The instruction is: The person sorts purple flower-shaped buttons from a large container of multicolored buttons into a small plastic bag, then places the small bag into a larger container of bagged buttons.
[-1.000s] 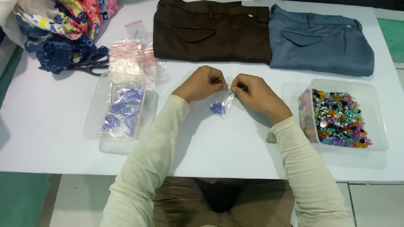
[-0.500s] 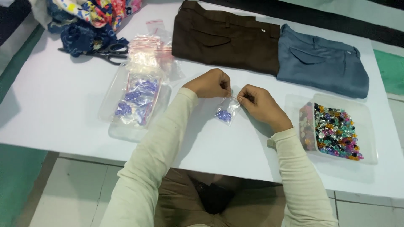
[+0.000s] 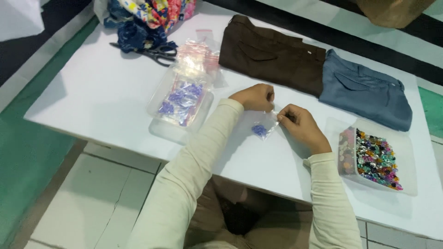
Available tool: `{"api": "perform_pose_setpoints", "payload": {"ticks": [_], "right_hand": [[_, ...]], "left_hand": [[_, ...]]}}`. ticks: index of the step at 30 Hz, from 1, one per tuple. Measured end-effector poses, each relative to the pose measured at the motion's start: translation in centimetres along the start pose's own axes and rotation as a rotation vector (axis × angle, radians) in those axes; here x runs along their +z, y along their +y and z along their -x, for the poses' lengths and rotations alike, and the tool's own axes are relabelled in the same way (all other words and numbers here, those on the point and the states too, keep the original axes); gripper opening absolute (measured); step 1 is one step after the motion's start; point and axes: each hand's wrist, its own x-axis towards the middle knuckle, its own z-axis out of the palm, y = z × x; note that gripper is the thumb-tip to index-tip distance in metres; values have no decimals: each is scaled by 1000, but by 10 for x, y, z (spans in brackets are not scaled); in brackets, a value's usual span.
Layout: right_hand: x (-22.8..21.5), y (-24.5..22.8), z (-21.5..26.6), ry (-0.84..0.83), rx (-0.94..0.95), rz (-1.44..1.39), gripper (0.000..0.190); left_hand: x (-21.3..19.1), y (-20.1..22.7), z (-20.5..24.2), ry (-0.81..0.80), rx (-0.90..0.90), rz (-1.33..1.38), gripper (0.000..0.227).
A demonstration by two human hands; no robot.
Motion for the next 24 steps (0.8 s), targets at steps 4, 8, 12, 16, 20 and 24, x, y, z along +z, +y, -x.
{"api": "perform_pose_setpoints", "payload": {"ticks": [4, 8, 12, 16, 20, 24], "right_hand": [[5, 21, -4, 14, -14, -53, 4], [8, 13, -3, 71, -26, -115, 6], [12, 9, 0, 139, -11, -246, 23], [13, 18, -3, 144, -27, -295, 33], [15, 9, 4, 152, -22, -312, 43], [20, 3, 8, 105, -26, -280, 47]], "left_hand": [[-4, 13, 15, -3, -24, 53, 37], [7, 12, 13, -76, 32, 30, 28], [13, -1, -3, -34, 80, 45, 22], [6, 4, 4, -15, 95, 71, 19], [6, 4, 4, 8, 127, 96, 22], [3, 19, 14, 100, 174, 184, 23]]}}
